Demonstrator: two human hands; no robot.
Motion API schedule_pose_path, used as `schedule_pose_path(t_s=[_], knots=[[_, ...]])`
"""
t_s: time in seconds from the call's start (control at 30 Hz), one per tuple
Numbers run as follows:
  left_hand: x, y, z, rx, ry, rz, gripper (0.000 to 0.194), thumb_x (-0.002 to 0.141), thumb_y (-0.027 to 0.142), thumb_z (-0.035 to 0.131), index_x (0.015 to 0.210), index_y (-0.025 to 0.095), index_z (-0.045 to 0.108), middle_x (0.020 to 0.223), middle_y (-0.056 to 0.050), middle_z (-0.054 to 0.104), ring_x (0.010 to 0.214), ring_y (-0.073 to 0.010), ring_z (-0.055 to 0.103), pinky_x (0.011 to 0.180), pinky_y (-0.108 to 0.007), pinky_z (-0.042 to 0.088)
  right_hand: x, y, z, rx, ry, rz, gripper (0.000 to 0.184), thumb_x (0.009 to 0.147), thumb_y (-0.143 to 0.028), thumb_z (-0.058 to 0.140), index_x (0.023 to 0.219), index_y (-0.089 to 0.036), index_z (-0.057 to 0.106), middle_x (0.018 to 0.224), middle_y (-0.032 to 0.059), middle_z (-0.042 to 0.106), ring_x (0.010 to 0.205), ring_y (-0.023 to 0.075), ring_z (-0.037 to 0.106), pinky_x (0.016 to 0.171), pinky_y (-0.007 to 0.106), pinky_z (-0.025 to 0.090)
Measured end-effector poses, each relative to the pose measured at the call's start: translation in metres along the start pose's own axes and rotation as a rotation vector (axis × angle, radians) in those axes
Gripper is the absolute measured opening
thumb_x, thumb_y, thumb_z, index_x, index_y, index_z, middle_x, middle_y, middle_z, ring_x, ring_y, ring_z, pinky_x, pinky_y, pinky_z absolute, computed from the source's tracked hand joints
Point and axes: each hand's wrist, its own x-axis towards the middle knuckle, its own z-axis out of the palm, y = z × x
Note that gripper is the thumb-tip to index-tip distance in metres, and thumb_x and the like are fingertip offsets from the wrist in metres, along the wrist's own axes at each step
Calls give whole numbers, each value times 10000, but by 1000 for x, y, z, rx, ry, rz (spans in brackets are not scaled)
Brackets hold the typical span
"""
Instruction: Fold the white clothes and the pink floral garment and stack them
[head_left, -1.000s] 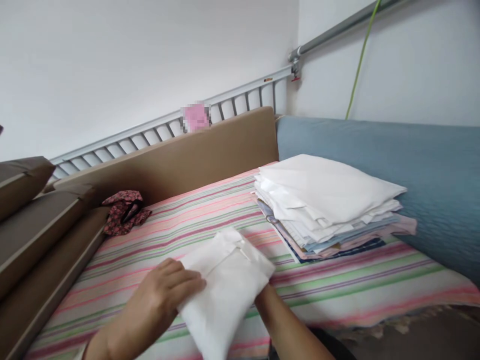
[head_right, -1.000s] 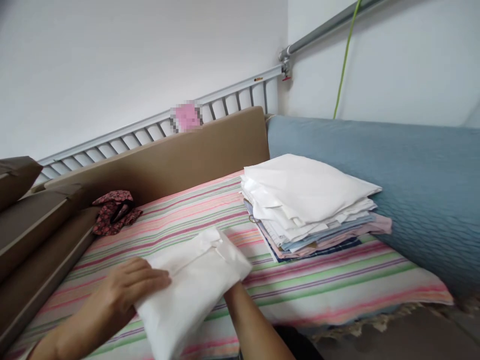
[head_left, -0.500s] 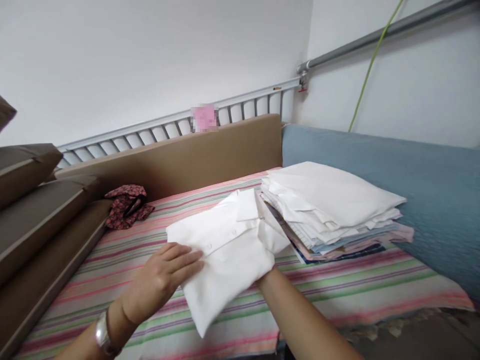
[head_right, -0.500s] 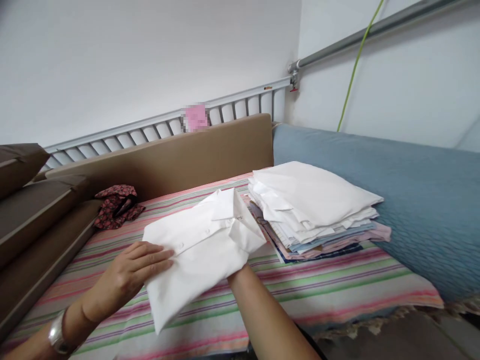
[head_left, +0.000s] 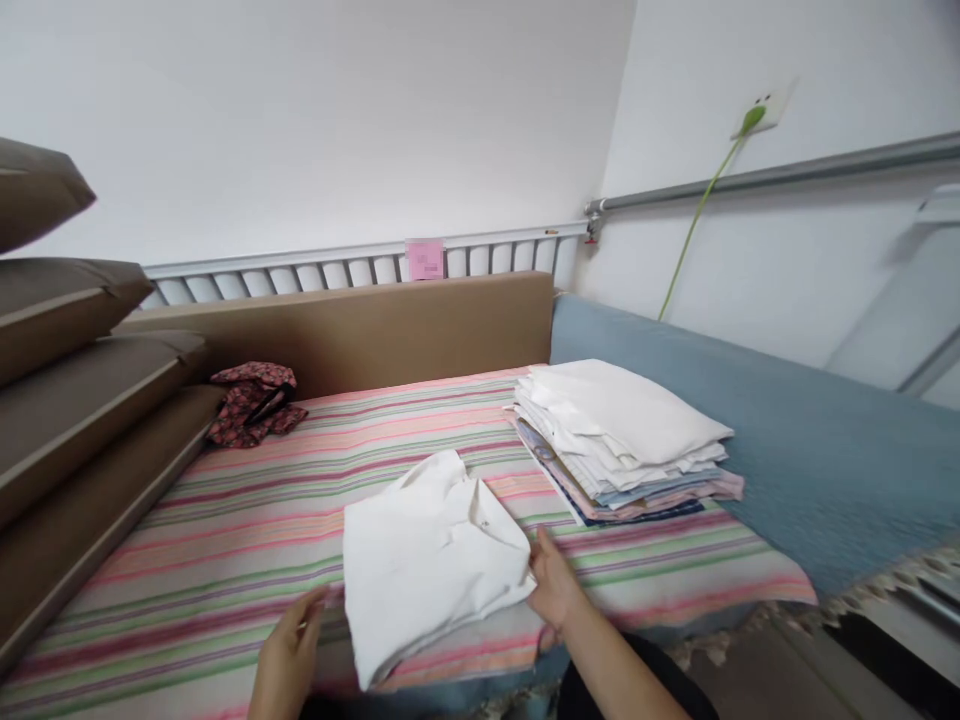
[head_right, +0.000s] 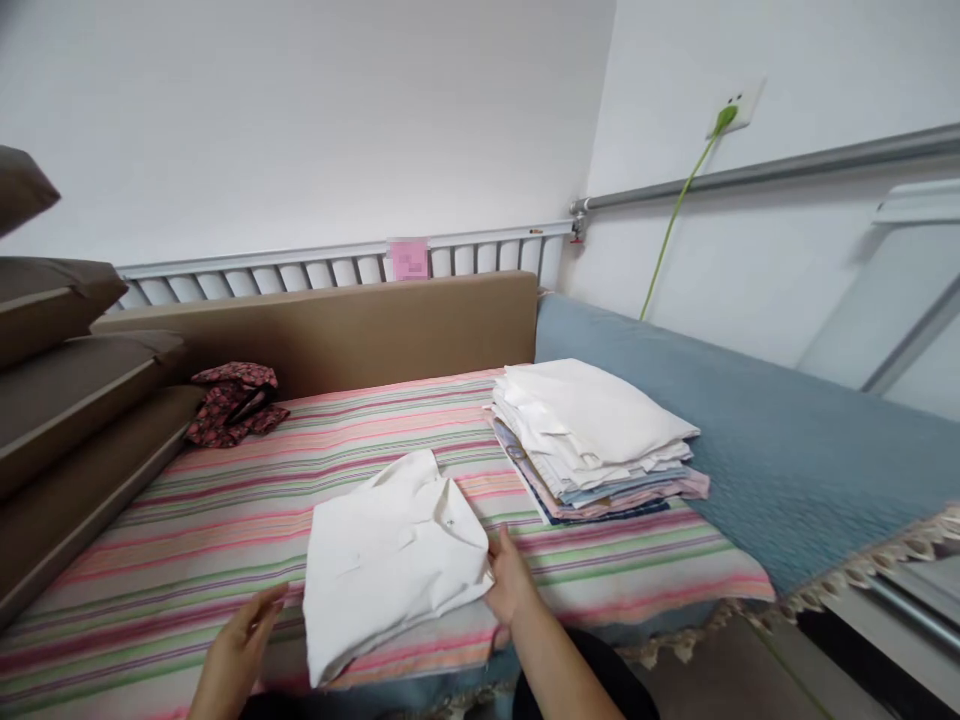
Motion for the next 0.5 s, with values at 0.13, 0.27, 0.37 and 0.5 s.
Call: schedule_pose_path(t_s=[0.13, 0.27, 0.37, 0.5], knots=[[16, 24, 9, -47, 61, -28, 435, 712, 458, 509, 1009, 158, 615, 1051, -130, 678, 968, -282, 635, 906, -435, 485, -4, -15, -8, -148, 136, -124, 425, 754, -554, 471, 909, -189, 624, 917, 101, 710, 888, 261, 657, 719, 374, 509], [33, 47, 28, -5, 45, 83, 456, 767, 427, 451, 1071, 120, 600, 1124, -150, 637, 1055, -271, 587, 955, -439, 445, 9, -30, -5, -602, 295, -321, 329, 660, -455, 575, 833, -186, 656, 922, 88, 710, 913, 261, 643, 781, 365, 492], [40, 60, 51, 29, -1, 218, 415, 790, 378, 438, 1085, 137, 603, 1134, -130, 632, 1094, -255, 558, 998, -443, 407, 27, -37, 0, -703, 338, -369, 229, 593, -368, 633, 741, -196, 663, 917, 91, 707, 953, 264, 627, 867, 365, 452], [41, 63, 82, 70, -70, 287, 380, 805, 322, 430, 1084, 139, 611, 1111, -130, 642, 1067, -254, 565, 978, -439, 419, 45, -37, 6, -791, 358, -382, 206, 587, -341, 626, 720, -189, 664, 857, 84, 710, 871, 255, 644, 822, 369, 464]])
